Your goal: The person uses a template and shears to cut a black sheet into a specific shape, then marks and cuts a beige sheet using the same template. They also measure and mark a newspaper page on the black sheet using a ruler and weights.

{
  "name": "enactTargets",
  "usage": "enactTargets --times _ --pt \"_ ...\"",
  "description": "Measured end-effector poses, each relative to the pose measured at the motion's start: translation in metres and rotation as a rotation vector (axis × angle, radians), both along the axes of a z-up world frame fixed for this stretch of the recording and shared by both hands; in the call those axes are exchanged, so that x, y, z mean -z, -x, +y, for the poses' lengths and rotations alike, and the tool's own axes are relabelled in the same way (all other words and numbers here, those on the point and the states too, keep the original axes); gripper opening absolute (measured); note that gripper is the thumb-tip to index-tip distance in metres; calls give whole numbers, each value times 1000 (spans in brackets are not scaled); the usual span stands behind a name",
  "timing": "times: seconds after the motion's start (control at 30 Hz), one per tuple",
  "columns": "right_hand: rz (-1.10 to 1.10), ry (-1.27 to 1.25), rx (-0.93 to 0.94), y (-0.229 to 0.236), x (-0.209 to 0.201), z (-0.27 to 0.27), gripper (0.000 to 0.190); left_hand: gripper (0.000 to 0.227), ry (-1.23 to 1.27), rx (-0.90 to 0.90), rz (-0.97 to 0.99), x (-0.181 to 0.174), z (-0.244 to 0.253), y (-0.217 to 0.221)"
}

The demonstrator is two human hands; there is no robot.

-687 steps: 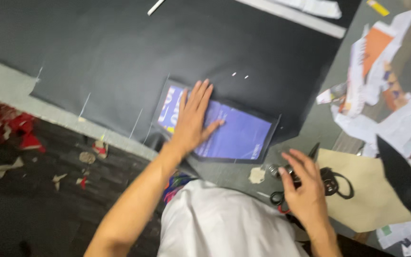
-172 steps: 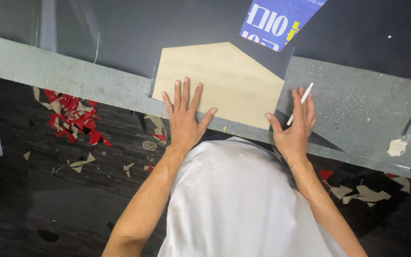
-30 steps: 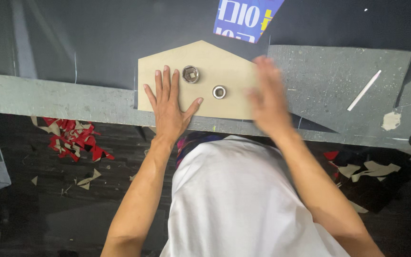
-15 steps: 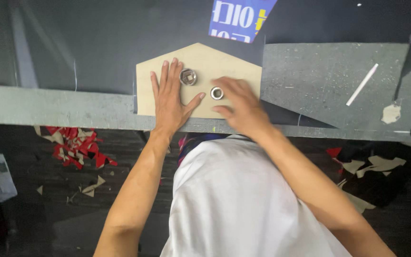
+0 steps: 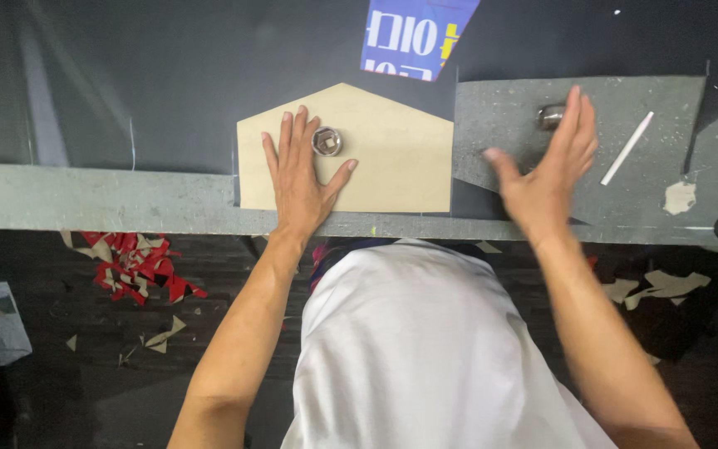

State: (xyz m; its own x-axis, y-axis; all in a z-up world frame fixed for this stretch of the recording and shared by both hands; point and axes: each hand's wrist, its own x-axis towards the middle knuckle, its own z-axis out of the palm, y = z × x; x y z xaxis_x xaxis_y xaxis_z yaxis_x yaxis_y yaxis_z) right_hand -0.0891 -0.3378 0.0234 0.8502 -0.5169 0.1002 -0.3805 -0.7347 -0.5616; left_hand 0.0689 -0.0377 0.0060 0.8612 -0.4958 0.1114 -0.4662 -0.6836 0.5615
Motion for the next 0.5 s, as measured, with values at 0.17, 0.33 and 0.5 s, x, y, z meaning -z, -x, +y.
enactTargets --times 0.17,0.33,0.5 --pt "102 -53 93 10 24 22 153 82 -10 -2 -14 3 0 0" --pt "129 -82 51 8 28 33 159 83 -11 3 -37 5 0 1" --pt "226 -121 52 2 23 40 160 82 -12 -5 -19 4 -1 0"
